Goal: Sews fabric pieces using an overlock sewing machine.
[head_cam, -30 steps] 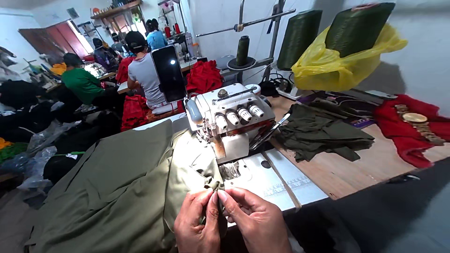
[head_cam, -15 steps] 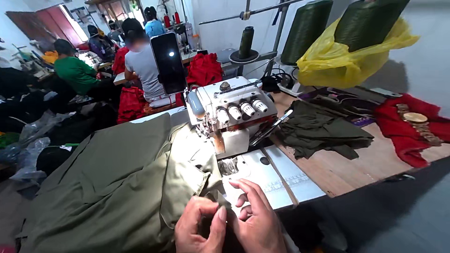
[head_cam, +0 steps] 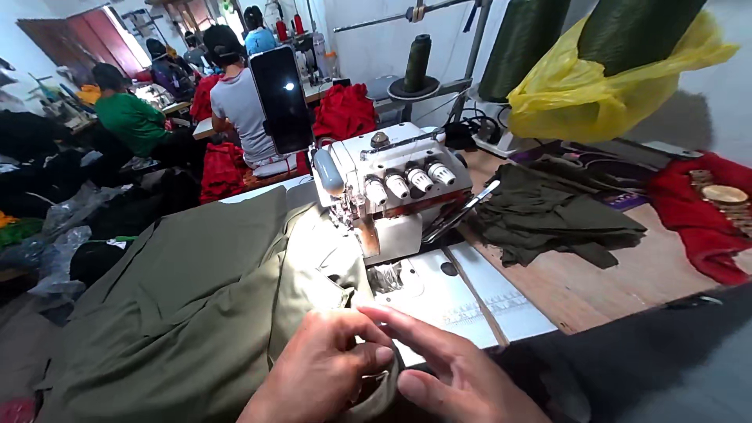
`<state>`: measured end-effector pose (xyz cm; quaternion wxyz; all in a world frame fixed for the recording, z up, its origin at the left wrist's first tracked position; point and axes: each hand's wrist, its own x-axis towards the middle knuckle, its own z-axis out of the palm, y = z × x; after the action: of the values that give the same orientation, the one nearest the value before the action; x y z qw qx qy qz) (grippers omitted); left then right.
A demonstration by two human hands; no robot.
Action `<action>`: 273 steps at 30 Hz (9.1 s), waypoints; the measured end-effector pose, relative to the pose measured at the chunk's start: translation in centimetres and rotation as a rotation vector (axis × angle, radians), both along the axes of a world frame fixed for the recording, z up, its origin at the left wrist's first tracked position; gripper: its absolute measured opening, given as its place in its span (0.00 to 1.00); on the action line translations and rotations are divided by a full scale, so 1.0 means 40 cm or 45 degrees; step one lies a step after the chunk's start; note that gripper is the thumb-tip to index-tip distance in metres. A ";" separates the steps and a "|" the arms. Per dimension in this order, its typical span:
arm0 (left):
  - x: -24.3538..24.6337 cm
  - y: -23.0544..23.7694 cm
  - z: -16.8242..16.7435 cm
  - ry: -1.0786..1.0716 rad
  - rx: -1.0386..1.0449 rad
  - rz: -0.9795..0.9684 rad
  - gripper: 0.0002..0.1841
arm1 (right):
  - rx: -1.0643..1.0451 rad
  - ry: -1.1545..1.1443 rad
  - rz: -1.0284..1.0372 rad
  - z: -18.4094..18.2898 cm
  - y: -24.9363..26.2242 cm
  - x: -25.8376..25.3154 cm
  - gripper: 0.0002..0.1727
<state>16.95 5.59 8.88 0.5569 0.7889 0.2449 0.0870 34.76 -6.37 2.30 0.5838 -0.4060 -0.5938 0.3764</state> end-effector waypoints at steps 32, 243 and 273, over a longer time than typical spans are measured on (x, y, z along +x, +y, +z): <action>-0.044 0.064 -0.026 -0.182 0.294 0.022 0.24 | 0.078 -0.183 -0.737 -0.036 0.008 -0.063 0.07; -0.076 0.079 0.135 -0.210 1.135 -0.411 0.15 | 0.132 -0.346 -0.743 -0.018 0.095 0.017 0.16; -0.066 0.039 0.081 -0.295 0.739 -0.353 0.13 | 0.016 -0.410 -0.734 -0.116 0.164 -0.159 0.18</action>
<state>14.30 7.15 12.13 0.3399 0.9251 0.0353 0.1657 28.41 0.18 -2.34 0.5672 -0.6082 -0.5415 0.1231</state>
